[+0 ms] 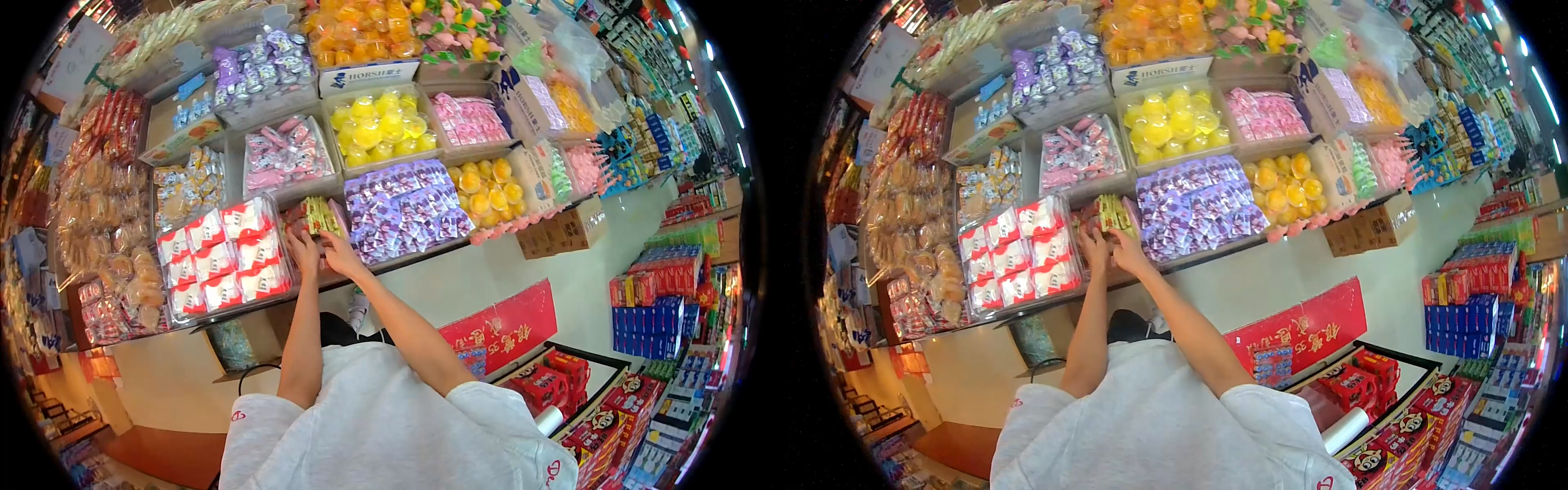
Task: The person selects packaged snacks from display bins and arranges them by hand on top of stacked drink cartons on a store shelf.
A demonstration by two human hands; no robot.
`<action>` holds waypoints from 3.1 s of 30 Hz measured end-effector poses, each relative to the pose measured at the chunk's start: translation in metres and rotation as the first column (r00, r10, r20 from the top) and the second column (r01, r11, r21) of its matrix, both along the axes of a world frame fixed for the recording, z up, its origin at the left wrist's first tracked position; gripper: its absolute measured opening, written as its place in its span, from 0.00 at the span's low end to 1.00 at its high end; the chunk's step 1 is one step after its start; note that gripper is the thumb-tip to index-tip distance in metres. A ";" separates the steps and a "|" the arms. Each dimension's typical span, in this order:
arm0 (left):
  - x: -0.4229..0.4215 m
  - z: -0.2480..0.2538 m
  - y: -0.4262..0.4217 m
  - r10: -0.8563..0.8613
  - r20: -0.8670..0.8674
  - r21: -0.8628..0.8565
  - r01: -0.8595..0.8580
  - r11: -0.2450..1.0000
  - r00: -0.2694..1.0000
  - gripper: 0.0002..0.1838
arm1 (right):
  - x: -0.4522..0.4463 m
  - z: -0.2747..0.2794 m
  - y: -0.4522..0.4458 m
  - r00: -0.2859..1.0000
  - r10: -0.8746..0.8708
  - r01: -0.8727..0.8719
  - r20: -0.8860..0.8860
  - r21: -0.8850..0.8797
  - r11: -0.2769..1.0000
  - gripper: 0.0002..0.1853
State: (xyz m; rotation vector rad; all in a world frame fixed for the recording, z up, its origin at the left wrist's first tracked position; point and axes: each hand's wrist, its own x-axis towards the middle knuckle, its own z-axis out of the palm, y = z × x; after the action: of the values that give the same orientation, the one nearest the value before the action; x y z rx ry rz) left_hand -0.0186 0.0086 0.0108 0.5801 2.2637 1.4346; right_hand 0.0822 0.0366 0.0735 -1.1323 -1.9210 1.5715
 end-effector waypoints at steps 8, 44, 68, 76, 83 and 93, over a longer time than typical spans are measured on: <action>-0.004 -0.012 0.001 0.111 0.144 -0.012 -0.110 0.994 0.983 0.34 | -0.030 -0.030 0.013 0.992 -0.062 0.065 0.110 -0.022 0.998 0.25; 0.021 0.008 -0.002 -0.136 0.305 0.515 -0.043 0.856 0.943 0.37 | -0.043 0.025 0.028 0.982 -0.108 0.046 0.152 0.363 0.931 0.10; 0.301 0.142 -0.016 -0.940 0.205 0.463 0.873 -0.151 -0.271 0.12 | 0.307 0.099 -0.162 0.080 -0.973 0.988 -0.215 -0.111 0.106 0.08; 0.403 0.145 -0.086 -0.897 0.112 0.311 0.872 -0.378 -0.428 0.16 | 0.361 0.104 -0.251 -0.215 -0.962 0.974 -0.167 -0.110 -0.199 0.10; 0.464 0.134 -0.146 -0.786 0.049 0.283 0.764 -0.580 -0.616 0.15 | 0.390 0.086 -0.317 -0.440 -0.867 0.895 -0.234 -0.191 -0.403 0.16; 0.547 0.138 -0.219 -0.644 0.057 0.256 0.634 -0.729 -0.763 0.13 | 0.449 0.095 -0.385 -0.615 -0.728 0.787 -0.304 -0.181 -0.589 0.16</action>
State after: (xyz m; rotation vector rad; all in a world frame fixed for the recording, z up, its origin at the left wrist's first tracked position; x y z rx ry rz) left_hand 0.5279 -0.2102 0.1484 1.7282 0.1139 0.0763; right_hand 0.5316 -0.3486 0.1684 -1.4949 0.0881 0.1136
